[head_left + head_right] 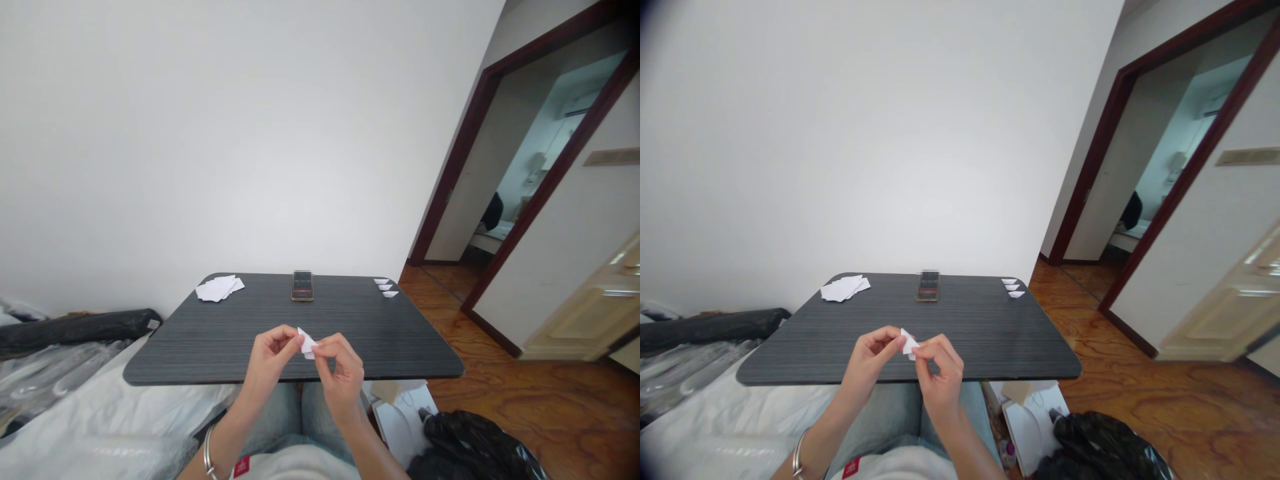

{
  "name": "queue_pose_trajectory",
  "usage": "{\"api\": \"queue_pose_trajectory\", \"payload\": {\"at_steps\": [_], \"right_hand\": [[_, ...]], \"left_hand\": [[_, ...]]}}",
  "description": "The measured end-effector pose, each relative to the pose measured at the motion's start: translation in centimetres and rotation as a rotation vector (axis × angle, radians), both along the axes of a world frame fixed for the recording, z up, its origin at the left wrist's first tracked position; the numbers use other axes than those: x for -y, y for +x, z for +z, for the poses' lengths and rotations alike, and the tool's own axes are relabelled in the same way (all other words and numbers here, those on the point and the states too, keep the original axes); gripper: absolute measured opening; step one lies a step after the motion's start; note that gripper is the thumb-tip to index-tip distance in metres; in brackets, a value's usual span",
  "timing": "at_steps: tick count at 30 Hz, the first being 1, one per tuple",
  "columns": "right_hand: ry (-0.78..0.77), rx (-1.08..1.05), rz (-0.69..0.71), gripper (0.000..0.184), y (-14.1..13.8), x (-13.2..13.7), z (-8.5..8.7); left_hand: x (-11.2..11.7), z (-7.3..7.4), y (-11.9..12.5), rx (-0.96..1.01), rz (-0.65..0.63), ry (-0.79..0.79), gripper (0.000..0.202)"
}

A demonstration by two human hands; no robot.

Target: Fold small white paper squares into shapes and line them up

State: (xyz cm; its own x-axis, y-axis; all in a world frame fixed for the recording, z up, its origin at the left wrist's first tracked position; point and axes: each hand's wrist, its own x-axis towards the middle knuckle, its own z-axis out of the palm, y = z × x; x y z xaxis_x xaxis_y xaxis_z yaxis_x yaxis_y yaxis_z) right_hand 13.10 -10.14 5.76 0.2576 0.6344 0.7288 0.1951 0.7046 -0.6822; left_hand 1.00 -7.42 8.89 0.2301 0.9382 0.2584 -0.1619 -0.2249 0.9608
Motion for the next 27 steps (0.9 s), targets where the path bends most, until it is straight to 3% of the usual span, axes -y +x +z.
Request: {"api": "queue_pose_trajectory", "payload": {"at_steps": [5,11,27], "right_hand": [[-0.085,-0.079,0.121,0.014,0.0,0.1,0.3],[-0.381,-0.241,0.311,0.017,0.3,-0.6,0.8],[-0.402,-0.096,0.151,0.012,0.8,-0.8,0.4]], "left_hand": [[0.1,0.3,-0.2,-0.041,0.038,0.05,0.017],[0.0,0.2,-0.6,-0.118,0.038,0.138,0.014],[-0.1,0.2,-0.4,-0.133,0.06,0.122,0.017]]}}
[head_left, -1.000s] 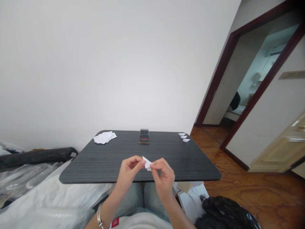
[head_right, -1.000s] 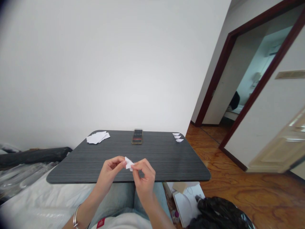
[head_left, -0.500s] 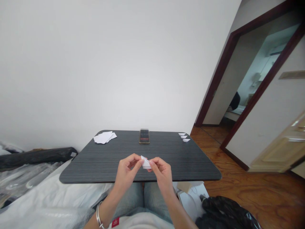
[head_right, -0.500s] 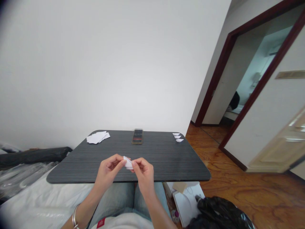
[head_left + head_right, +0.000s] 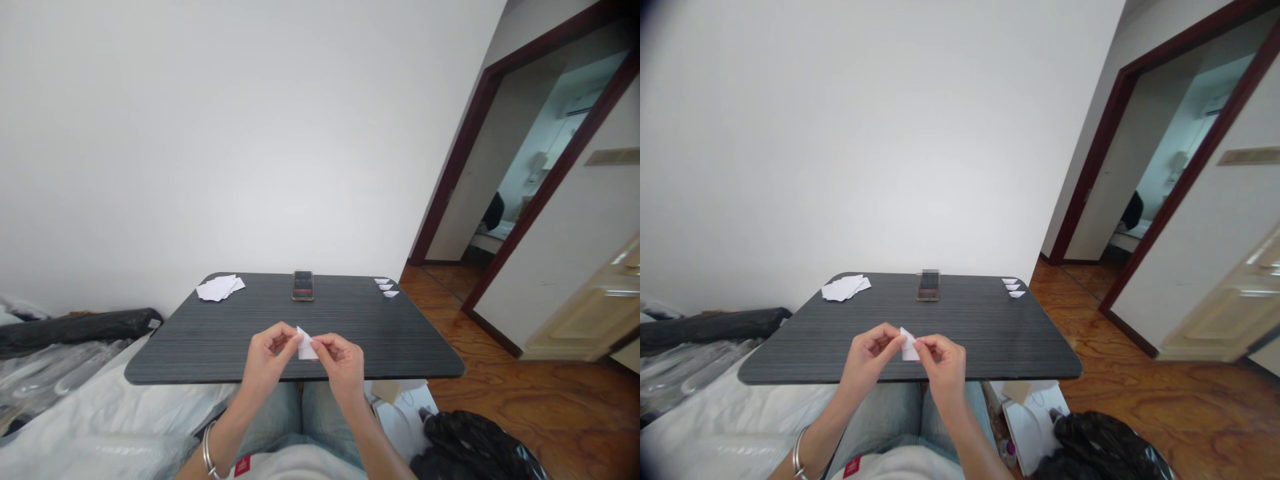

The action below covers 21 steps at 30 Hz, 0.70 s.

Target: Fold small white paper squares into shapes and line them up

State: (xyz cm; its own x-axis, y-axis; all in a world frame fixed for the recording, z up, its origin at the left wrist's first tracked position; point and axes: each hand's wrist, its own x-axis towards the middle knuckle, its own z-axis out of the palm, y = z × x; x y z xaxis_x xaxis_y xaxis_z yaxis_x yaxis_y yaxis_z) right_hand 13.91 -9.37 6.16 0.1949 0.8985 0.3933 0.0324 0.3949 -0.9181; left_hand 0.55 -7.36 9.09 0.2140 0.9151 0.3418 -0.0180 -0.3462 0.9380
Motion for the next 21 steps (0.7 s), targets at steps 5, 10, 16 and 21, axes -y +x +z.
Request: {"api": "queue_pose_trajectory", "payload": {"at_steps": [5,10,16,21], "right_hand": [[0.002,-0.041,0.003,0.012,-0.17,0.2,0.36],[-0.011,-0.094,0.043,0.017,-0.26,0.3,0.6],[-0.043,-0.18,0.108,0.021,-0.38,0.08,0.43],[-0.047,-0.13,0.079,0.02,-0.55,-0.01,0.39]], "left_hand": [[0.07,0.08,0.6,0.162,0.002,-0.085,0.02],[-0.1,0.33,0.65,0.164,-0.018,-0.106,0.021],[-0.34,0.49,0.37,0.162,0.039,-0.088,0.021],[-0.51,0.48,0.42,0.172,0.044,-0.085,0.022]]}}
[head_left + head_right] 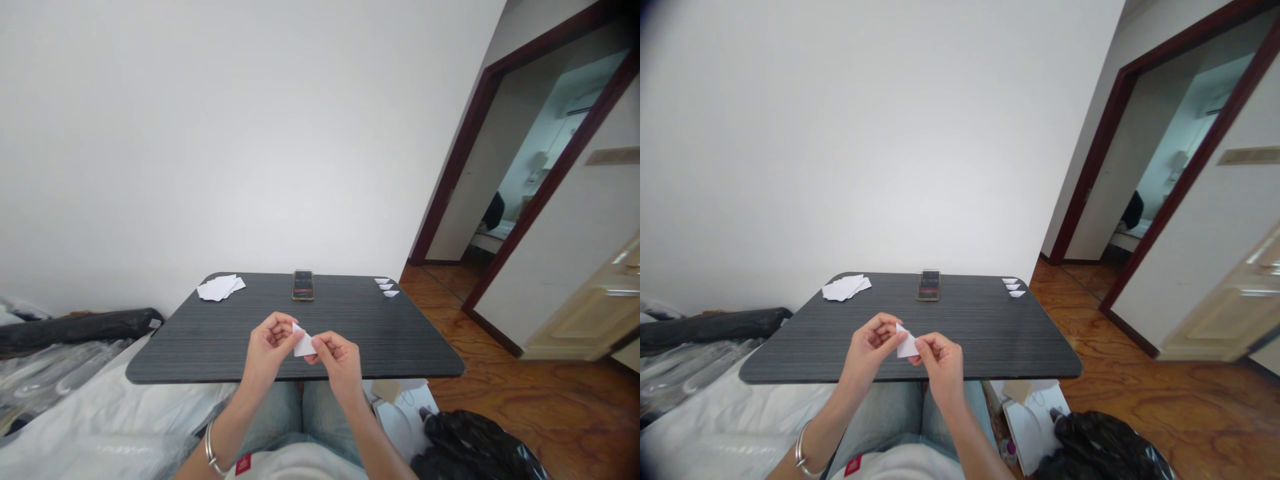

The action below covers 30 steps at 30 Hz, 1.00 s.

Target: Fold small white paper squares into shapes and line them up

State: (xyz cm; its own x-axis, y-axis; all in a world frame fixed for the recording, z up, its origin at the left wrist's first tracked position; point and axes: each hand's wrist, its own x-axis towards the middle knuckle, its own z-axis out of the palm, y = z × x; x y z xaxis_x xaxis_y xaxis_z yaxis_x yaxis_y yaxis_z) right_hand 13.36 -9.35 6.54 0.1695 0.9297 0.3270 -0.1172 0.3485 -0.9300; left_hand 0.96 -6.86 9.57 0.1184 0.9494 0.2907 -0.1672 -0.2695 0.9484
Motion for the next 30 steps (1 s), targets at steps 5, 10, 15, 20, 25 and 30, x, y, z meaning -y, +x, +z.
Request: {"api": "queue_pose_trajectory", "payload": {"at_steps": [5,10,15,20,25,30], "right_hand": [[-0.001,0.018,0.011,0.02,0.02,0.12,0.14],[-0.003,-0.046,0.087,0.02,-0.01,-0.05,0.04],[-0.015,-0.09,0.159,0.018,-0.02,-0.2,-0.19],[0.056,-0.065,0.112,0.019,0.02,-0.17,-0.48],[0.083,-0.006,0.094,0.018,0.07,0.07,-0.39],[0.062,0.004,0.117,0.016,0.13,0.49,0.06]], "left_hand": [[-0.14,-0.06,0.04,0.009,-0.015,-0.011,0.022],[-0.14,-0.12,0.09,0.018,-0.022,-0.014,0.021],[-0.1,-0.11,0.12,-0.005,-0.082,-0.011,0.02],[-0.04,0.13,0.1,-0.025,-0.104,-0.047,0.017],[-0.12,0.13,0.01,-0.056,-0.08,-0.033,0.021],[-0.01,0.29,-0.12,-0.108,-0.076,0.025,0.02]]}}
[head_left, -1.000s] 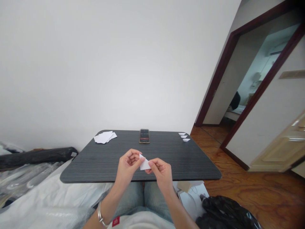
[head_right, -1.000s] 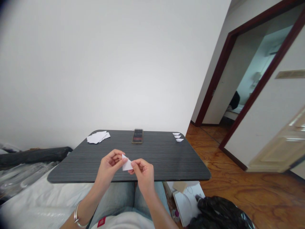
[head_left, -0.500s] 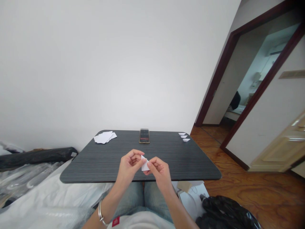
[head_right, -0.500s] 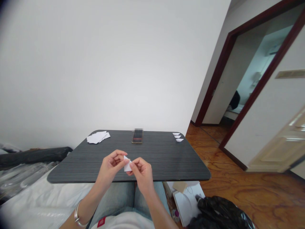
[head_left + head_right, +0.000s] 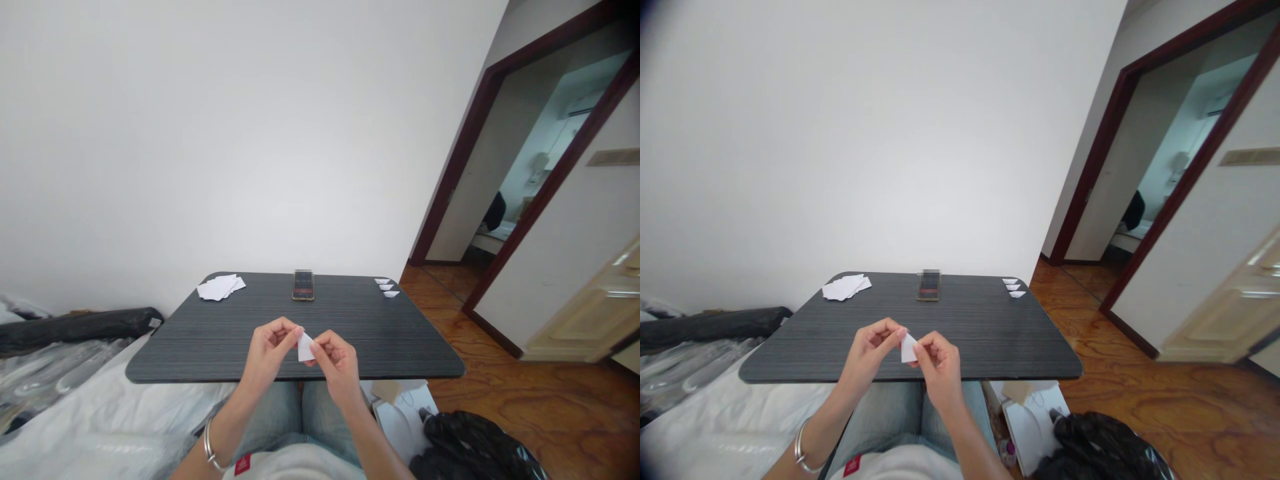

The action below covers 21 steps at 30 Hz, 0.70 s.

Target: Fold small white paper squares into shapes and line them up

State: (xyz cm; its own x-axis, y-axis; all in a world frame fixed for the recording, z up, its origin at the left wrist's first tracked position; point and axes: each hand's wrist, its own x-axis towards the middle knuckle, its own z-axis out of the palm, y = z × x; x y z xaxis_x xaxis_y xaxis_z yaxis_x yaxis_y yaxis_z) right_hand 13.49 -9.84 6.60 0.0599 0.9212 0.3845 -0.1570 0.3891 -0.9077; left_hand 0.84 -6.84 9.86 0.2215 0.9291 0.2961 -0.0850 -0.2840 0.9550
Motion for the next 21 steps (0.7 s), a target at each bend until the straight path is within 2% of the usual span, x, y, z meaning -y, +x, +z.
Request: {"api": "queue_pose_trajectory", "payload": {"at_steps": [4,8,14,17,21], "right_hand": [[0.012,0.038,-0.029,0.016,0.1,0.0,0.1],[0.051,0.117,-0.085,0.016,0.1,0.0,0.1],[0.273,0.404,-0.307,0.014,0.0,0.2,-0.4],[0.378,0.462,-0.382,0.013,0.0,0.1,-0.9],[0.445,0.497,-0.422,0.013,0.0,0.0,-1.3]], "left_hand": [[0.0,0.0,0.0,0.007,-0.012,0.019,0.022],[-0.1,-0.2,0.2,0.089,-0.068,0.007,0.032],[0.1,0.2,0.5,0.025,0.021,0.03,0.022],[0.2,0.3,0.6,0.028,0.022,0.017,0.019],[0.1,0.0,0.5,0.074,0.011,-0.039,0.018]]}}
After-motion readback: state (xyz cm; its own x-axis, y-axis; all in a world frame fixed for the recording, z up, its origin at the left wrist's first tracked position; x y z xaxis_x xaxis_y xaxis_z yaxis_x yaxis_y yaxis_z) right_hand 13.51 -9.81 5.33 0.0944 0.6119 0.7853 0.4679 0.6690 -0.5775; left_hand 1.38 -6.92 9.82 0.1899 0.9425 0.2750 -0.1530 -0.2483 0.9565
